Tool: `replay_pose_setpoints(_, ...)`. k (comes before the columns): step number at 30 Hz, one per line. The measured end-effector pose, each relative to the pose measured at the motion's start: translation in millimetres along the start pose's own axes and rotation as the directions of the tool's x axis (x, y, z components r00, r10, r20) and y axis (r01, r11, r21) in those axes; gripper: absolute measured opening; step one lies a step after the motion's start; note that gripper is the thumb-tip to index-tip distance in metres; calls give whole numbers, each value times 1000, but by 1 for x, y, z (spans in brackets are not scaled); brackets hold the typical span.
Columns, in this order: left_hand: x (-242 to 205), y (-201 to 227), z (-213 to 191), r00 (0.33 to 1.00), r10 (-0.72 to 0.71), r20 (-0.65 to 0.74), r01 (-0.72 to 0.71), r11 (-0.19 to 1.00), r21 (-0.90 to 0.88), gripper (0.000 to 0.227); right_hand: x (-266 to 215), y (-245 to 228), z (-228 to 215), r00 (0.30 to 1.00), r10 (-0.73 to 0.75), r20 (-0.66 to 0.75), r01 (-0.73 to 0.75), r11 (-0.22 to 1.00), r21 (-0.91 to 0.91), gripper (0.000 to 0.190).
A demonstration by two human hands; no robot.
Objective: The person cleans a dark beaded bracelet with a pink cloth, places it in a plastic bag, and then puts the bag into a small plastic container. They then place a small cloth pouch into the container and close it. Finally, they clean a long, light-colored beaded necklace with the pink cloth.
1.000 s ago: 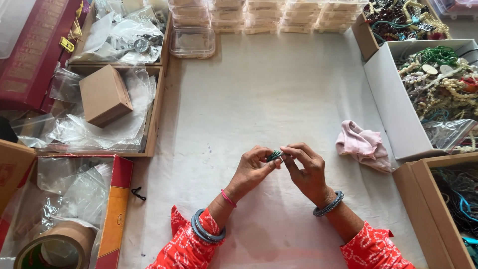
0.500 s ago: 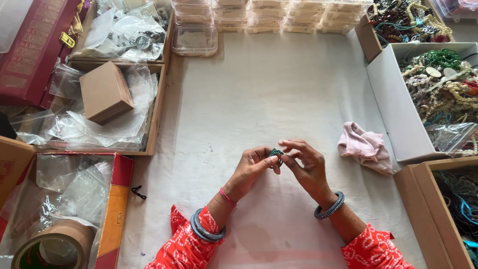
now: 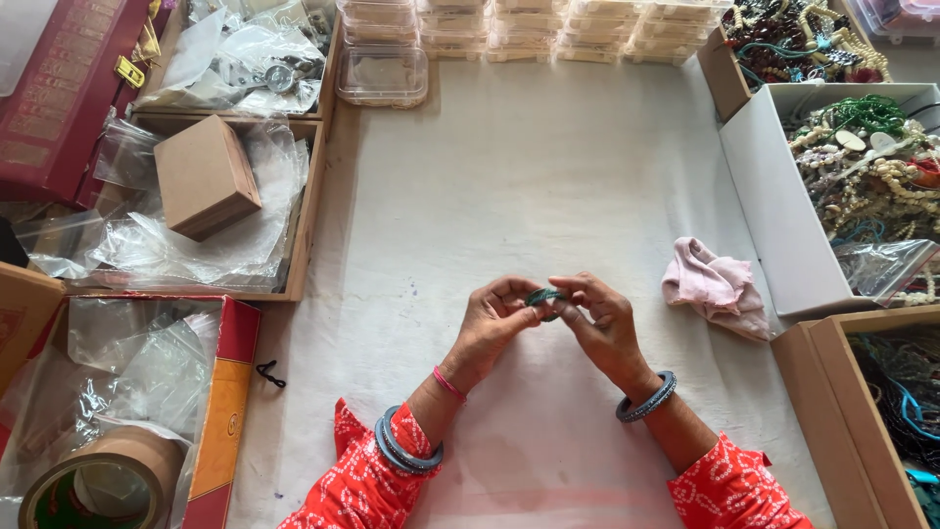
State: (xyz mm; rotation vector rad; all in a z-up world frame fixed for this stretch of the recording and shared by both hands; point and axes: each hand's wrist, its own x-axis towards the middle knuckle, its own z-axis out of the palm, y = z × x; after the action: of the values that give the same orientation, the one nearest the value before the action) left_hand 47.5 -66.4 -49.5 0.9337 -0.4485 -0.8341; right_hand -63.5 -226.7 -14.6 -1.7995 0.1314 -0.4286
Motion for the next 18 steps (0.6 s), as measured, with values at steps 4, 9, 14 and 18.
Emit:
replay_pose_setpoints(4,-2,17,5,995,51,-90,-52,999,-11,34,0,3,0,998,36,-51,-35,999,35,28)
replay_pose_setpoints(9,5,8,6,982,65,-178,-31,981,190,37,2,5,2,987,122,-102,-124,992,-14,29)
replay_pose_setpoints(14,20,11,14,975,103,-198,-14,912,409,27,13,1,0,964,181,-195,-197,978,-70,24)
replay_pose_setpoints(18,41,14,22,970,94,-223,46,832,553,21,21,16,-5,954,154,-259,-200,966,-163,18)
